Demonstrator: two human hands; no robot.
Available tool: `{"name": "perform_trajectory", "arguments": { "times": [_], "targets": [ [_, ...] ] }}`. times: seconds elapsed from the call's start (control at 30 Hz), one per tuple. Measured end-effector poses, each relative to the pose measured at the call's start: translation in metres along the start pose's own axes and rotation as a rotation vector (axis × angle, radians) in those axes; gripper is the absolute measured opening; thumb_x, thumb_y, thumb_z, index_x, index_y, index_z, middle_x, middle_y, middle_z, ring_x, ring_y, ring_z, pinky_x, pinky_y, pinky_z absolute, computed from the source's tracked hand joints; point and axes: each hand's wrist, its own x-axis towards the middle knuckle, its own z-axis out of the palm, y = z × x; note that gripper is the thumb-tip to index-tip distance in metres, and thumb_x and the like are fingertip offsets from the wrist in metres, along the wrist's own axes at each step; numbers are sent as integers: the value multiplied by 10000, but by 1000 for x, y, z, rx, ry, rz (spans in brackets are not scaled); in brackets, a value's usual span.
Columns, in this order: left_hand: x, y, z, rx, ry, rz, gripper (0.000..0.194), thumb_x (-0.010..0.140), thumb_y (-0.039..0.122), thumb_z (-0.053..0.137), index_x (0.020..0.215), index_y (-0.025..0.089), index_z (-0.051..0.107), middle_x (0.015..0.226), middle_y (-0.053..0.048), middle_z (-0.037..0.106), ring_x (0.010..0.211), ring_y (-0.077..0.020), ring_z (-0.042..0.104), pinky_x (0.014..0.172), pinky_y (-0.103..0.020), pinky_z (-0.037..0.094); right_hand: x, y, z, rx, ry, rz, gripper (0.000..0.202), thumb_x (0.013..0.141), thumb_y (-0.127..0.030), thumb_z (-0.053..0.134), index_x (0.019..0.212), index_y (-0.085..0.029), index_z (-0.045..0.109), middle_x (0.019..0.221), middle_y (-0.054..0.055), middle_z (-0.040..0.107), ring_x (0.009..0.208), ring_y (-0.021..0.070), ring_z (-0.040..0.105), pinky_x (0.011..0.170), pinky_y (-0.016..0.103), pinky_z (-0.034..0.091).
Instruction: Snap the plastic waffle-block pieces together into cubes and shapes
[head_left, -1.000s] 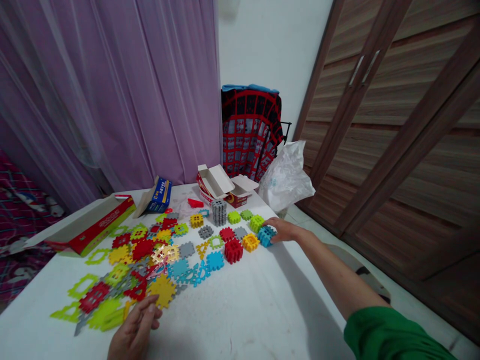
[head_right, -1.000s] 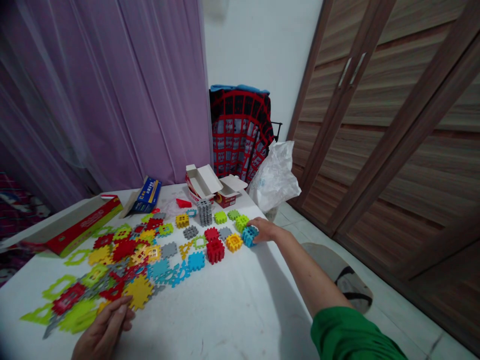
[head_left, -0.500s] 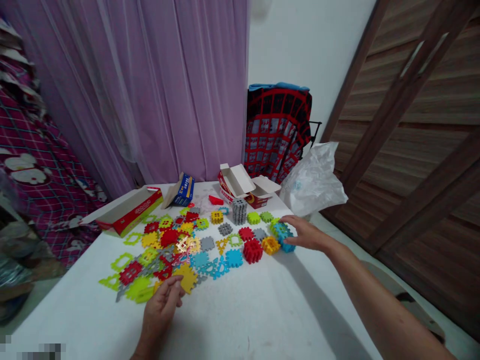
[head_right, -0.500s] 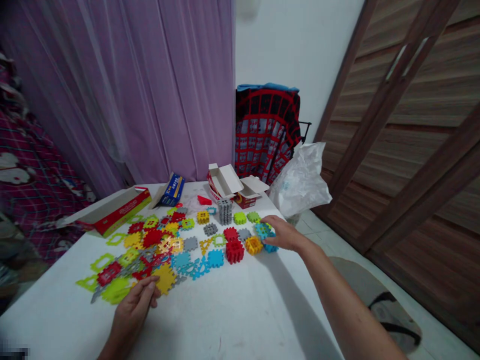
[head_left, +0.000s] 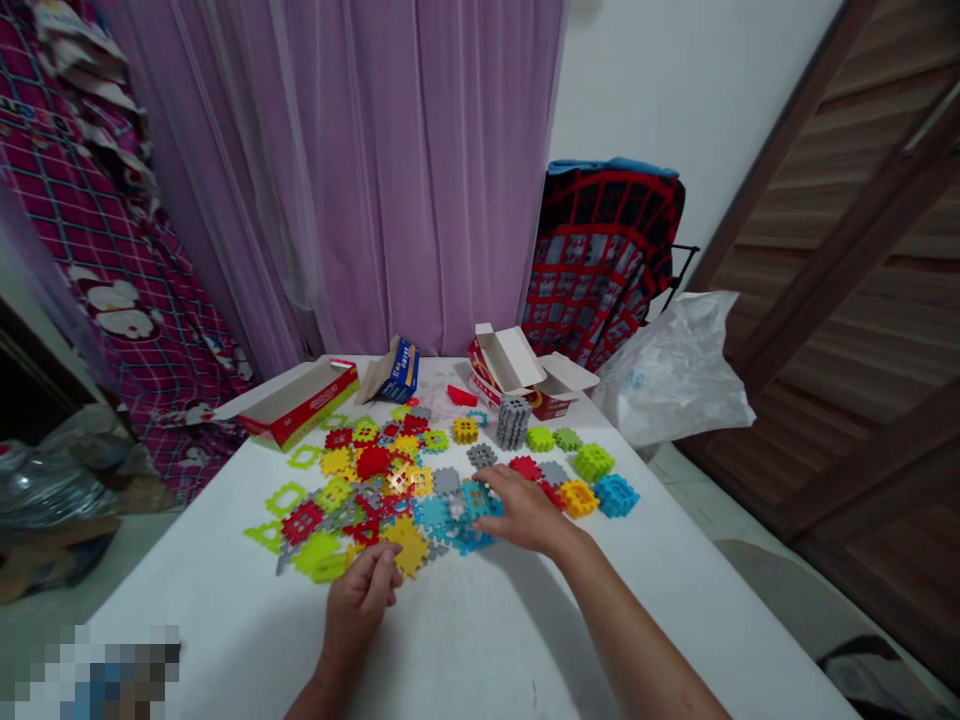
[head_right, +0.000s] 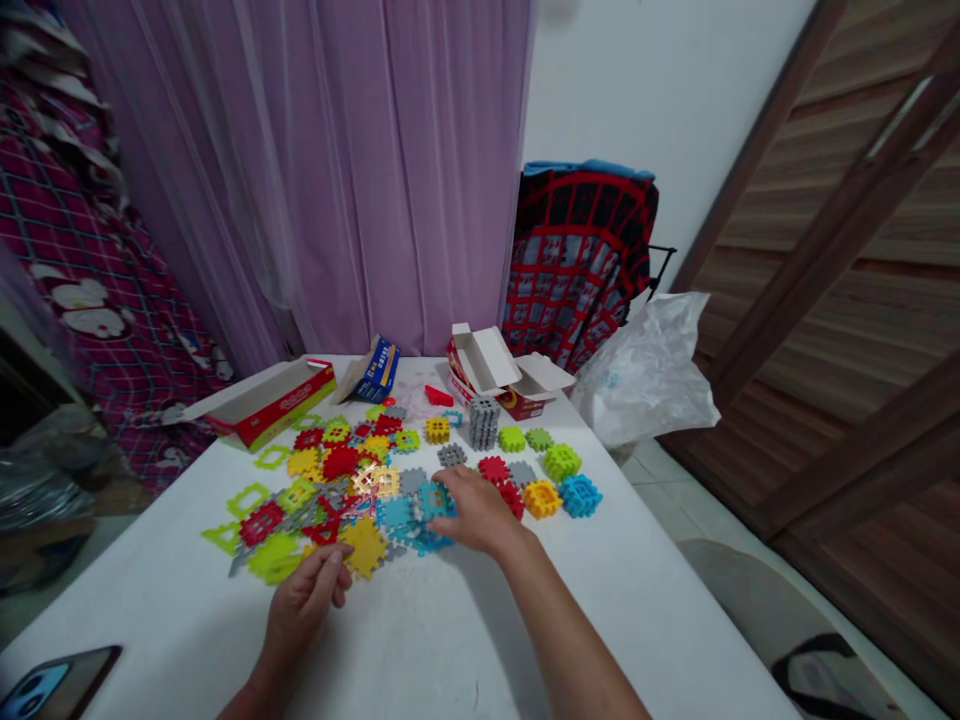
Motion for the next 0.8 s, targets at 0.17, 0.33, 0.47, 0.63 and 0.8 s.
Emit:
{"name": "perform_trajectory", "arguments": {
  "times": [0.17, 0.33, 0.47, 0.63, 0.8],
  "targets": [
    [0, -5, 0, -14, -66, -3, 434, 837, 581, 528, 829, 183, 702, 550, 16, 632, 434, -127, 569, 457, -239, 485, 6, -6, 19, -59, -6, 49, 583, 723, -332, 758, 1266, -210, 584, 1246, 100, 592, 1168, 259, 539, 989, 331, 399],
    [1, -8, 1, -54, -79, -6, 408, 859, 547, 522, 827, 180, 698, 547, 17, 626, 438, -123, 568, 466, -233, 484, 30, -9, 13, -224, -29, 77, 574, 736, -373, 756, 1260, -199, 599, 1244, 118, 584, 1152, 263, 540, 977, 338, 404],
    [2, -5, 2, -72, -83, -9, 417, 862, 553, 517, 818, 181, 700, 544, 15, 625, 439, -120, 567, 465, -226, 480, 64, -14, 4, -317, -14, 151, 579, 743, -393, 757, 1267, -198, 608, 1234, 135, 587, 1151, 277, 546, 965, 352, 415],
    [0, -3, 5, -93, -60, -36, 455, 846, 595, 516, 809, 182, 705, 534, 12, 618, 434, -123, 560, 457, -227, 479, 104, -11, 9, -199, -28, 169, 603, 691, -377, 802, 1245, -234, 612, 1254, 105, 606, 1174, 267, 556, 969, 339, 416],
    [-1, -3, 9, -136, -51, -75, 507, 820, 645, 516, 785, 175, 703, 525, 5, 616, 430, -123, 553, 447, -226, 472, 141, -9, 22, -56, 3, 178, 523, 832, -448, 672, 1279, -208, 545, 1240, 77, 651, 1075, 198, 629, 886, 275, 462]
  ]
}}
